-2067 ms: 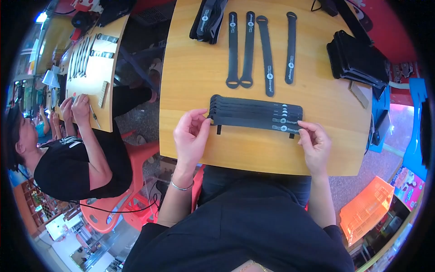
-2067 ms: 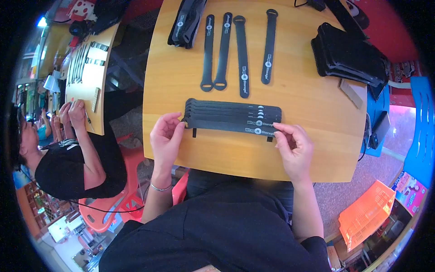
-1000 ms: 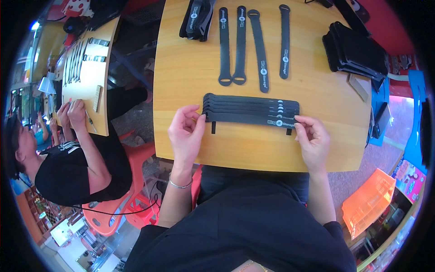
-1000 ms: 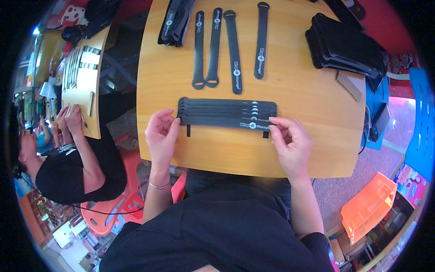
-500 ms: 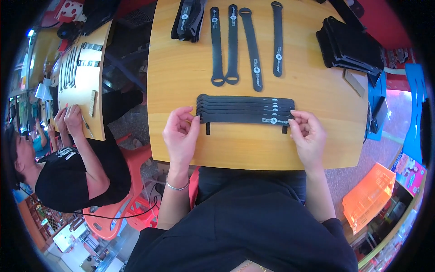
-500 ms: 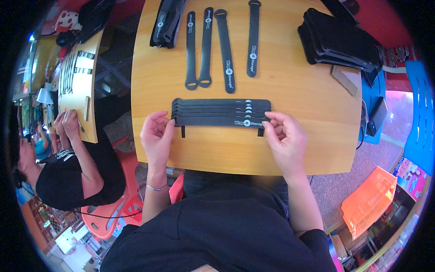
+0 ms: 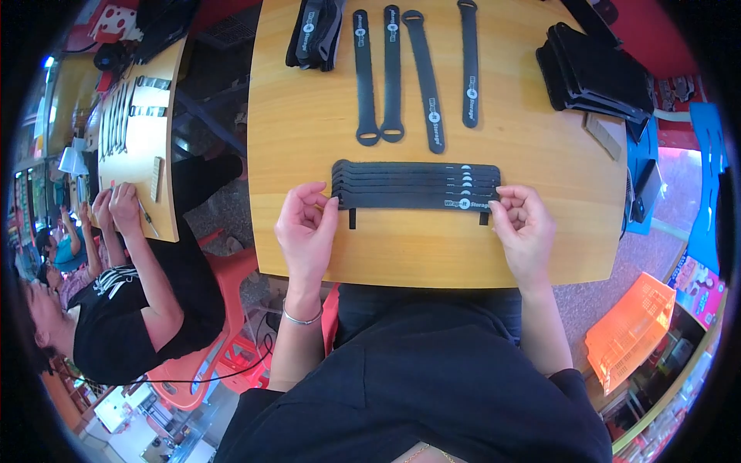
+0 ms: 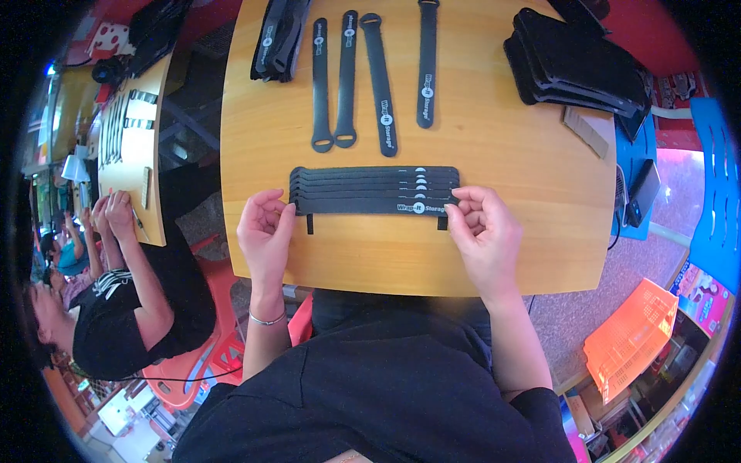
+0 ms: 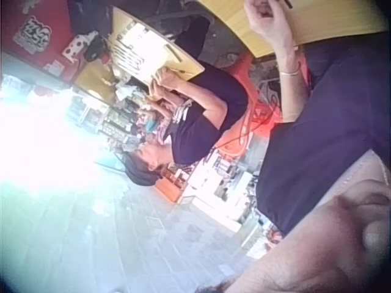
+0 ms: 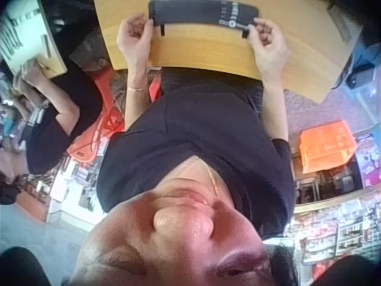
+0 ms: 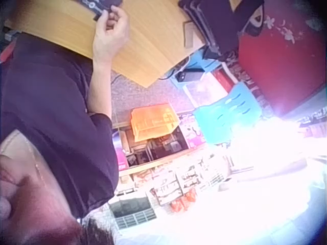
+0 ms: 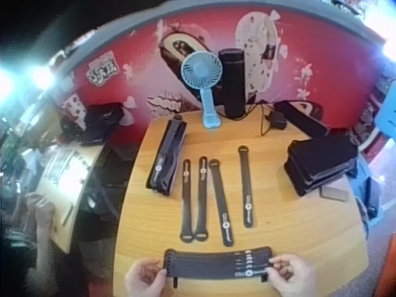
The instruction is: Align and stack several black garment components before inserting them into a protective sleeve.
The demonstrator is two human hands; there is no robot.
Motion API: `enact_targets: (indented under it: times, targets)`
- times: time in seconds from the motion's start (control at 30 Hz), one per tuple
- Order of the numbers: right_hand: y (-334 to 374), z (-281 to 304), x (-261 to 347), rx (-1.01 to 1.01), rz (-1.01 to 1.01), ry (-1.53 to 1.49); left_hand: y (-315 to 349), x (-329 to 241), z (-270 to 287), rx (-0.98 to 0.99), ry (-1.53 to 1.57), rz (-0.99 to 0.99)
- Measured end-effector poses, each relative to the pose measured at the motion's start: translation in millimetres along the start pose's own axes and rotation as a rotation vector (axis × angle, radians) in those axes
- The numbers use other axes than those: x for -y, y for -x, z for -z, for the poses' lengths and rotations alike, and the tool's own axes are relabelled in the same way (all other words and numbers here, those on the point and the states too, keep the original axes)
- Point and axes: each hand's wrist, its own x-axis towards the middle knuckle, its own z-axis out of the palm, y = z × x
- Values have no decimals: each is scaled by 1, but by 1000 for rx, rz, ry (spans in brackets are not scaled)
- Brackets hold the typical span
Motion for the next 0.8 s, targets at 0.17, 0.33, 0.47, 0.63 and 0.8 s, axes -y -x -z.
enact_targets:
  times: [0.17, 0.33, 0.47, 0.63, 0.8]
  targets:
    - [0, -1, 1, -10, -8, -8, 0, 0, 0, -6, -2, 4]
    - [0, -1, -1, -17, 1, 10, 0, 2, 0, -9, -10, 1]
    - [0, -1, -1, -19, 9, 13, 0, 1, 0, -11, -36, -5]
    - [0, -1, 0, -19, 7, 9, 0, 1, 0, -11, -20, 11]
    - [0, -1, 0, -19, 16, 15, 0, 1, 0, -10, -9, 11]
